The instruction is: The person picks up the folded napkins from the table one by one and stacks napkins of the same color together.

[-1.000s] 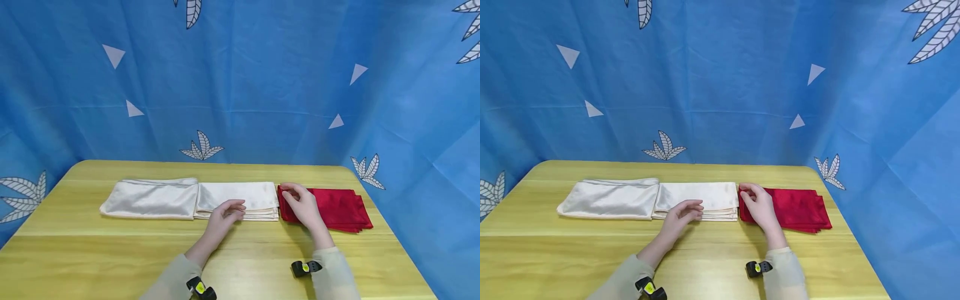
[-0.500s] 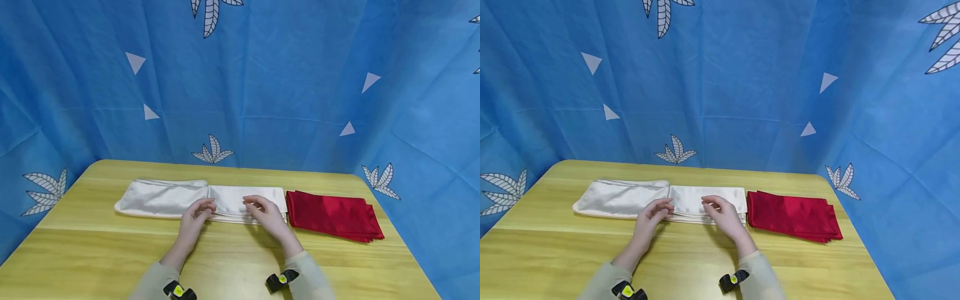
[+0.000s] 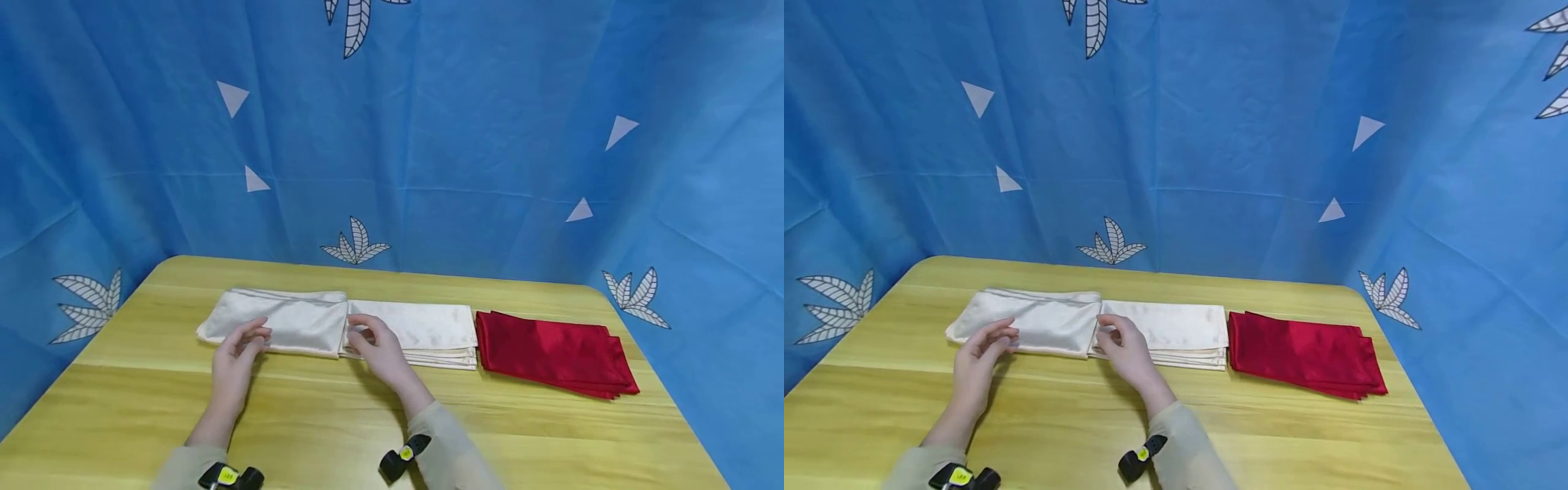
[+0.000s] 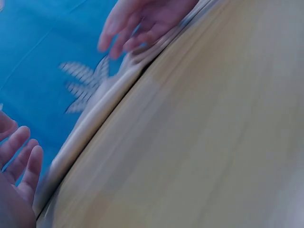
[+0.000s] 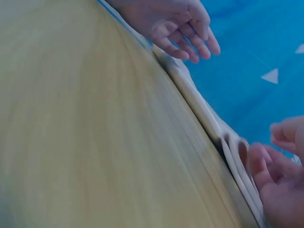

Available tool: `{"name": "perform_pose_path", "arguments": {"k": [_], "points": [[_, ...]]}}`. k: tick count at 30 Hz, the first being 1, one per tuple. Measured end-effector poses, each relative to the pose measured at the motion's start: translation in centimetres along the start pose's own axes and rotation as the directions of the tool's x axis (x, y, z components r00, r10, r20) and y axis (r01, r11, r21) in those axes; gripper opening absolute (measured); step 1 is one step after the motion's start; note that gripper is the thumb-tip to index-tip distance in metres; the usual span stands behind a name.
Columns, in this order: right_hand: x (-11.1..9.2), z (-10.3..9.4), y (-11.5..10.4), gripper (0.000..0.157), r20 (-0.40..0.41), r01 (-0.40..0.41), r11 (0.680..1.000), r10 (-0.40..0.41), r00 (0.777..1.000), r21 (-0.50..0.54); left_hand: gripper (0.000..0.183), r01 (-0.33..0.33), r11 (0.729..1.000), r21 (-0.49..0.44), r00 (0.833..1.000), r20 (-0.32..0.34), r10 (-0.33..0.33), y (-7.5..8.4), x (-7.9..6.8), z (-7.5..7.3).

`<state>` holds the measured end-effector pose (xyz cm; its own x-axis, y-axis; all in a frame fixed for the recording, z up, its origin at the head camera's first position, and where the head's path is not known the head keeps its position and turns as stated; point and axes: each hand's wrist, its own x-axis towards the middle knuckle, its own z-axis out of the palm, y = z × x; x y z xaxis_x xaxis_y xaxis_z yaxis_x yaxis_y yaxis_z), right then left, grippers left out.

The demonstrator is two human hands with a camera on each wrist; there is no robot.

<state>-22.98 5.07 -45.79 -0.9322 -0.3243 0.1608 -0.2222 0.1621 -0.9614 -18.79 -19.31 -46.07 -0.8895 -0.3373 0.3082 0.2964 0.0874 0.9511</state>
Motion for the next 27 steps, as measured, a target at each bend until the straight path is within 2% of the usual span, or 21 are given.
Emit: {"name": "perform_pose_path", "arguments": {"k": [3, 7, 10, 13, 17, 20, 23, 27], "points": [[0.3, 0.8, 0.3, 0.036, -0.028, -0.011, 0.999, 0.01, 1.0, -0.042, 0.023, 0.007, 1.0, 0.015, 0.997, -0.071, -0.006, 0.0, 0.7, -1.8], [0.5, 1.1, 0.3, 0.038, -0.044, -0.039, 0.992, 0.034, 0.998, -0.121, 0.023, 0.014, 0.999, 0.046, 0.986, -0.165, -0.006, 0.0, 1.6, -3.6], [0.6, 1.2, 0.3, 0.04, -0.047, -0.051, 0.983, 0.043, 0.998, -0.177, 0.025, 0.028, 0.988, 0.149, 0.975, -0.222, 0.006, 0.0, 2.0, -4.7], [0.7, 1.3, 0.3, 0.042, -0.03, -0.044, 0.978, 0.039, 0.999, -0.206, 0.027, 0.065, 0.964, 0.26, 0.969, -0.249, 0.002, 0.0, 2.3, -5.7], [0.9, 1.6, 0.0, 0.048, 0.024, -0.03, 0.969, 0.037, 0.999, -0.246, 0.034, 0.175, 0.93, 0.323, 0.964, -0.25, -0.094, -0.1, 2.7, -6.7], [1.2, 1.8, -0.3, 0.055, 0.069, -0.013, 0.957, 0.034, 0.997, -0.29, 0.039, 0.251, 0.891, 0.377, 0.961, -0.211, -0.181, -0.1, 2.8, -7.2], [1.4, 1.9, -0.5, 0.059, 0.113, 0.01, 0.94, 0.03, 0.993, -0.342, 0.041, 0.262, 0.868, 0.423, 0.965, -0.147, -0.219, -0.1, 3.0, -7.3], [1.5, 2.0, -0.5, 0.059, 0.137, 0.007, 0.926, 0.049, 0.989, -0.378, 0.041, 0.232, 0.858, 0.458, 0.973, -0.091, -0.214, -0.2, 3.1, -7.5]]}}
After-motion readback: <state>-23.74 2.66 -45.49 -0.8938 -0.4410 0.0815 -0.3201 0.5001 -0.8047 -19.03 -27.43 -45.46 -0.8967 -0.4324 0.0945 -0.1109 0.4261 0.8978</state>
